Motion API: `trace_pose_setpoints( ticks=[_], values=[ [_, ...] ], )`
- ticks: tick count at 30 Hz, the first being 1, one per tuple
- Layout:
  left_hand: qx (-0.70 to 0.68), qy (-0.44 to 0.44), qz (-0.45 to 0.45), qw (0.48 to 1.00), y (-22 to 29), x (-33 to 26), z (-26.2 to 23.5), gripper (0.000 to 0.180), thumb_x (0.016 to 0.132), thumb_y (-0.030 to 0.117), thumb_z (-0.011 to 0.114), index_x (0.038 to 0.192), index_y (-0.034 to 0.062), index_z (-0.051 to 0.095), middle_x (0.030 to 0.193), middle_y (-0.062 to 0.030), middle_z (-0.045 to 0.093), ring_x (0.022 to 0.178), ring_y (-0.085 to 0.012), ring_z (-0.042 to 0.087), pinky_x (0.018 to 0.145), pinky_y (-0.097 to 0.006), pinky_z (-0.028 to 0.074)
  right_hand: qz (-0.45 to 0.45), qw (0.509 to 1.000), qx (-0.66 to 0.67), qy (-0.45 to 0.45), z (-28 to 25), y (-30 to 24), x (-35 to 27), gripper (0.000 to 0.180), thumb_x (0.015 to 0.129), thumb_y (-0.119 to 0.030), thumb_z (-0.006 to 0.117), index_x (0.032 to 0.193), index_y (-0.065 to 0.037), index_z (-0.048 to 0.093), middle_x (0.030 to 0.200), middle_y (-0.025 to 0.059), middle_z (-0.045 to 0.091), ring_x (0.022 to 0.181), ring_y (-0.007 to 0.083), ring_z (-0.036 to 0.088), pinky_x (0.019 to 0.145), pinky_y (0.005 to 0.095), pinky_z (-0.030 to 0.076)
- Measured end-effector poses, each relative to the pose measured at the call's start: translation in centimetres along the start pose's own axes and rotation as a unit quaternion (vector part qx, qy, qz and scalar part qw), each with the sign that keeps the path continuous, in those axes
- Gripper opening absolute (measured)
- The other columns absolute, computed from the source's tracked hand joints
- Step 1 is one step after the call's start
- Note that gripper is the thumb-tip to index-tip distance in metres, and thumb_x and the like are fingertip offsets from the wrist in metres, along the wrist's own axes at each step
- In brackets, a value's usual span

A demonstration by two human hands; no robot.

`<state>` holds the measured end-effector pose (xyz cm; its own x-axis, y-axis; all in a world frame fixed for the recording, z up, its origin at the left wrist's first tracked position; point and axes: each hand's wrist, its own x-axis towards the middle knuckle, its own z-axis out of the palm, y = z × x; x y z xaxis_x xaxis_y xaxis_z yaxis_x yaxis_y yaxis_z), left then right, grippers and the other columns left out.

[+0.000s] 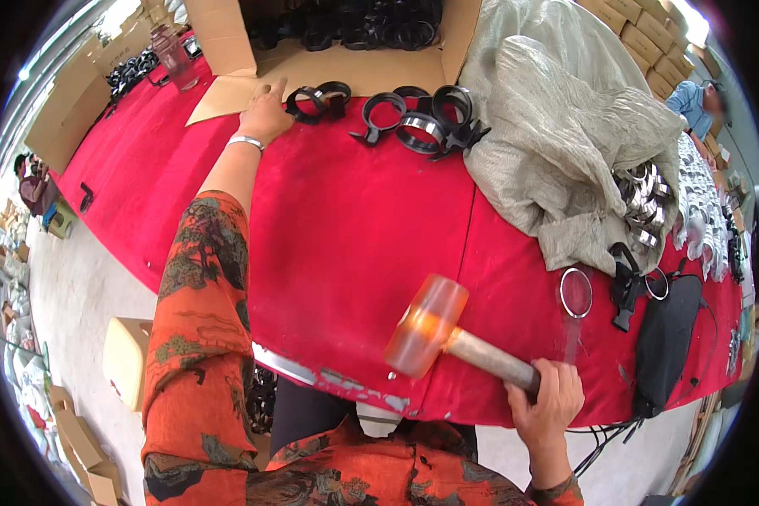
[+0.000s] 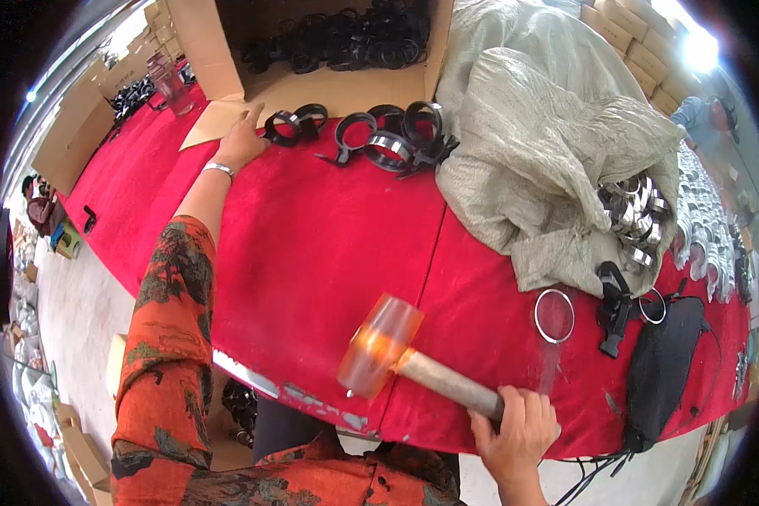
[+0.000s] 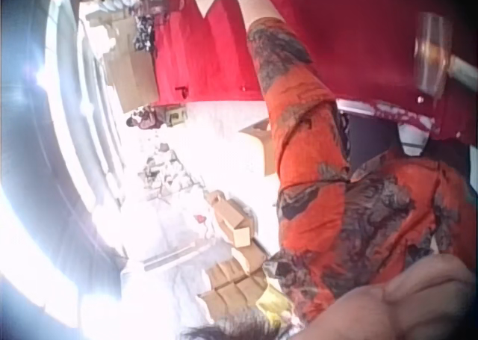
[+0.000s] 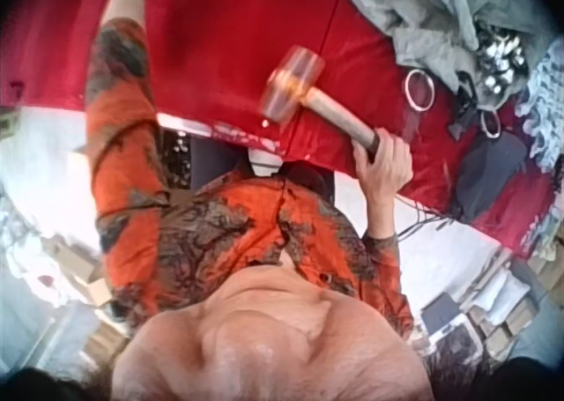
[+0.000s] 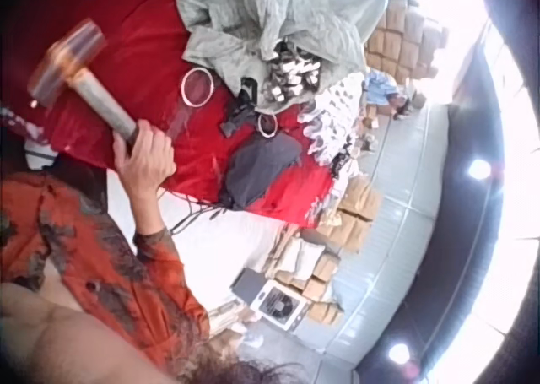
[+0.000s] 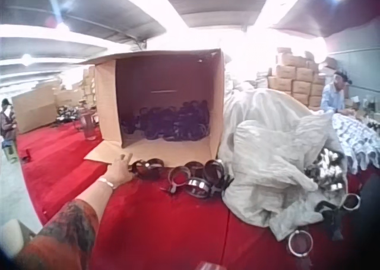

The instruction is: The recorder uses a rubber mallet to hammer metal rings into plastic holders on a red-clothed table in a factory environment.

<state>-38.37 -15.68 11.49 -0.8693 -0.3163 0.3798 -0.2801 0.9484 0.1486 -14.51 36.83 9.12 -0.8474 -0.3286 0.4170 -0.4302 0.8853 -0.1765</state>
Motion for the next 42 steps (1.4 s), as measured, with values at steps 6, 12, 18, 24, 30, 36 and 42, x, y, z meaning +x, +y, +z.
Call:
trace_pose_setpoints(
  ticks=[6,12,18,24,30,36,42],
  values=[
    [-0.216,-0.186,0.102,0.953,4.6,4.0,2.4,0.059,0.07,0.002,0.062,0.128,0.0085,0.054,0.108,-0.0151,0.065,0.1,-0.0256,0.06,0.087,-0.031,0.047,0.016,1.0,0.014,-0.019,-0.2,-0.1,0.5,0.041,0.06,-0.022,0.076,0.093,-0.005,0.059,0.081,0.0095,0.057,0.071,0.0278,0.054,0.062,0.0382,0.041],
    [-0.211,-0.181,0.199,0.94,11.7,1.5,2.9,0.056,0.069,0.002,0.058,0.125,0.0064,0.057,0.107,-0.0166,0.066,0.097,-0.0247,0.062,0.088,-0.03,0.046,0.003,1.0,0.024,-0.012,0.0,0.2,0.5,0.043,0.058,-0.027,0.078,0.094,-0.007,0.061,0.083,0.0063,0.059,0.071,0.0244,0.054,0.062,0.0367,0.039],
    [-0.207,-0.168,0.304,0.914,13.8,-6.8,-0.6,0.05,0.069,0.002,0.058,0.119,0.0036,0.056,0.112,-0.0203,0.059,0.108,-0.0361,0.056,0.093,-0.038,0.045,0.002,0.999,0.044,-0.016,-0.6,0.1,0.3,0.044,0.061,-0.027,0.078,0.096,-0.006,0.061,0.083,0.0072,0.058,0.072,0.0254,0.054,0.063,0.0369,0.039],
    [-0.208,-0.203,0.378,0.879,18.2,-15.8,-4.2,0.048,0.073,-0.003,0.052,0.121,0.0029,0.054,0.123,-0.0213,0.052,0.111,-0.0393,0.053,0.095,-0.041,0.046,-0.022,0.998,0.053,0.013,-0.5,0.4,0.0,0.041,0.066,-0.024,0.076,0.098,-0.003,0.06,0.083,0.0089,0.057,0.073,0.0268,0.053,0.062,0.0373,0.039],
    [-0.361,-0.158,0.229,0.89,14.6,-16.9,-6.2,0.028,0.075,-0.009,0.045,0.098,-0.0039,0.06,0.098,-0.0157,0.065,0.091,-0.0258,0.066,0.081,-0.035,0.052,-0.038,0.996,0.057,0.053,-0.3,0.4,-0.3,0.039,0.069,-0.024,0.074,0.098,-0.003,0.059,0.081,0.0095,0.055,0.073,0.0276,0.053,0.062,0.038,0.039],
    [-0.035,-0.124,0.274,0.953,10.6,-21.3,-7.1,0.022,0.084,0.019,0.057,0.095,0.001,0.061,0.099,-0.0169,0.062,0.097,-0.0349,0.059,0.084,-0.045,0.047,-0.041,0.996,0.047,0.068,-0.2,0.2,-0.7,0.036,0.071,-0.025,0.073,0.096,-0.003,0.06,0.081,0.0097,0.056,0.075,0.0291,0.055,0.064,0.0395,0.043],
    [-0.042,-0.106,0.195,0.974,8.9,-26.7,-8.4,0.026,0.082,0.018,0.064,0.096,-0.0014,0.055,0.092,-0.0198,0.059,0.092,-0.0387,0.058,0.077,-0.045,0.048,-0.058,0.995,0.035,0.072,-0.1,0.8,-1.0,0.034,0.073,-0.026,0.072,0.095,-0.003,0.059,0.082,0.011,0.056,0.077,0.0306,0.056,0.065,0.0412,0.044]
  ],
)
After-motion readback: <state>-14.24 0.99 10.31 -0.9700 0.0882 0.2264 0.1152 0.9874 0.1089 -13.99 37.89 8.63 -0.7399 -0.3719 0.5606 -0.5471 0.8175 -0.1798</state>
